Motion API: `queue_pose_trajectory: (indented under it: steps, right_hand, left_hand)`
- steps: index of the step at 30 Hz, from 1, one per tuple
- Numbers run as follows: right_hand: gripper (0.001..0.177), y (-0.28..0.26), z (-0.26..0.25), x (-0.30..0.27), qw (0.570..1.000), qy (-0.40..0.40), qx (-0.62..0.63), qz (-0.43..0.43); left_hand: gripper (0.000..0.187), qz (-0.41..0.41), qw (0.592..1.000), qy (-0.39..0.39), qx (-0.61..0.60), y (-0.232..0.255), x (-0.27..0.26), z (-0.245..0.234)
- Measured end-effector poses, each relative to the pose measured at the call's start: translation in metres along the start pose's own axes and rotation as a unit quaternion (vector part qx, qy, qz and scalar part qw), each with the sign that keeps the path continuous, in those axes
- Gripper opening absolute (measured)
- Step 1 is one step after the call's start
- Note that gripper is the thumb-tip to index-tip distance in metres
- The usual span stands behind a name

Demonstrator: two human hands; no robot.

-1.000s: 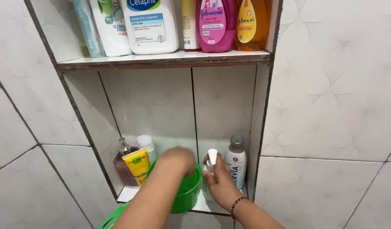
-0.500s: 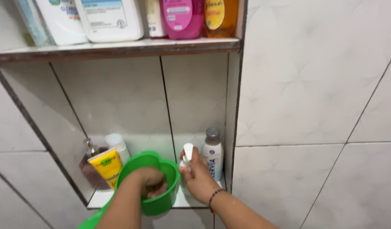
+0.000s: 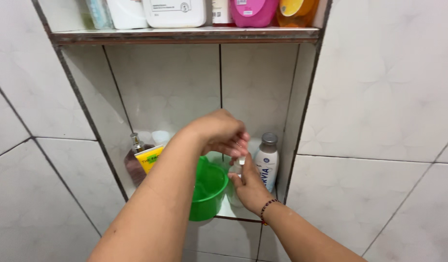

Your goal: The person cleans a bathroom shelf by scooping water from a green plastic cup and wiping the tiled wall and shelf surface. They move several bottles of toiletries, including a yellow tube and a white bottle, to access the areas behind them, then return the items to the shelf.

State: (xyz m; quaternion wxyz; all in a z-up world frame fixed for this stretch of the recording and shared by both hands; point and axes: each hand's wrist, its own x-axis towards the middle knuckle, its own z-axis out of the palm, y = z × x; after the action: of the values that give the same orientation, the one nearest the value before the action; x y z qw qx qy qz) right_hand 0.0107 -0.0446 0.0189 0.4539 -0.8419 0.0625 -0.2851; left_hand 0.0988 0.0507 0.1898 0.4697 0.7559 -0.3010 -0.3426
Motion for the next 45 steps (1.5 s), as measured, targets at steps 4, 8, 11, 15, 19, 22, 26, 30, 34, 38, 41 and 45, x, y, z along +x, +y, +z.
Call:
queue_pose_trajectory:
  steps: [4, 8, 11, 15, 19, 22, 26, 30, 34, 38, 41, 45]
  right_hand:
    - [0.056, -0.002, 0.000, 0.000, 1.000, -0.001, 0.001, 0.008]
    - [0.040, -0.010, -0.003, -0.004, 0.999, -0.015, -0.010, 0.030]
    - [0.038, -0.014, -0.003, -0.004, 0.998, -0.017, 0.008, 0.056]
    - [0.039, -0.015, -0.002, -0.004, 0.999, -0.018, 0.022, 0.044]
    - [0.038, -0.018, -0.004, -0.004, 0.998, -0.025, 0.006, 0.061]
    - [0.038, -0.019, -0.004, -0.003, 0.997, -0.028, -0.004, 0.077]
    - [0.038, -0.019, -0.003, -0.004, 0.998, -0.016, 0.013, 0.056]
    - [0.040, -0.021, -0.004, -0.003, 0.996, -0.020, 0.019, 0.083]
    - [0.039, -0.018, -0.003, -0.002, 1.000, -0.007, 0.014, 0.028]
    - [0.037, -0.018, -0.004, -0.003, 0.998, -0.019, 0.011, 0.065]
    - [0.036, -0.014, -0.003, -0.003, 0.999, -0.013, -0.010, 0.047]
    - [0.053, -0.007, -0.002, -0.002, 1.000, -0.001, -0.018, 0.009]
  left_hand:
    - [0.019, 0.053, 0.969, 0.041, 0.238, 0.022, -0.011, 0.025]
    - [0.024, 0.063, 0.948, 0.149, 0.276, 0.019, -0.015, 0.011]
    - [0.022, -0.028, 0.916, 0.108, 0.385, -0.004, -0.006, -0.014]
    - [0.016, -0.125, 0.883, 0.059, 0.448, -0.070, 0.020, -0.025]
    - [0.032, -0.175, 0.848, 0.041, 0.499, -0.143, 0.045, -0.020]
    - [0.040, -0.158, 0.860, 0.072, 0.479, -0.188, 0.063, -0.010]
    - [0.020, -0.191, 0.913, -0.002, 0.359, -0.216, 0.099, -0.021]
    - [0.014, -0.241, 0.968, -0.034, 0.064, -0.215, 0.113, -0.036]
    - [0.023, -0.195, 0.977, -0.026, -0.078, -0.159, 0.084, -0.045]
    - [0.018, -0.077, 0.987, 0.046, -0.130, -0.068, 0.039, -0.044]
    - [0.018, -0.004, 0.994, 0.013, -0.110, -0.012, 0.020, -0.027]
    - [0.021, 0.042, 0.999, -0.020, 0.026, 0.021, 0.016, 0.014]
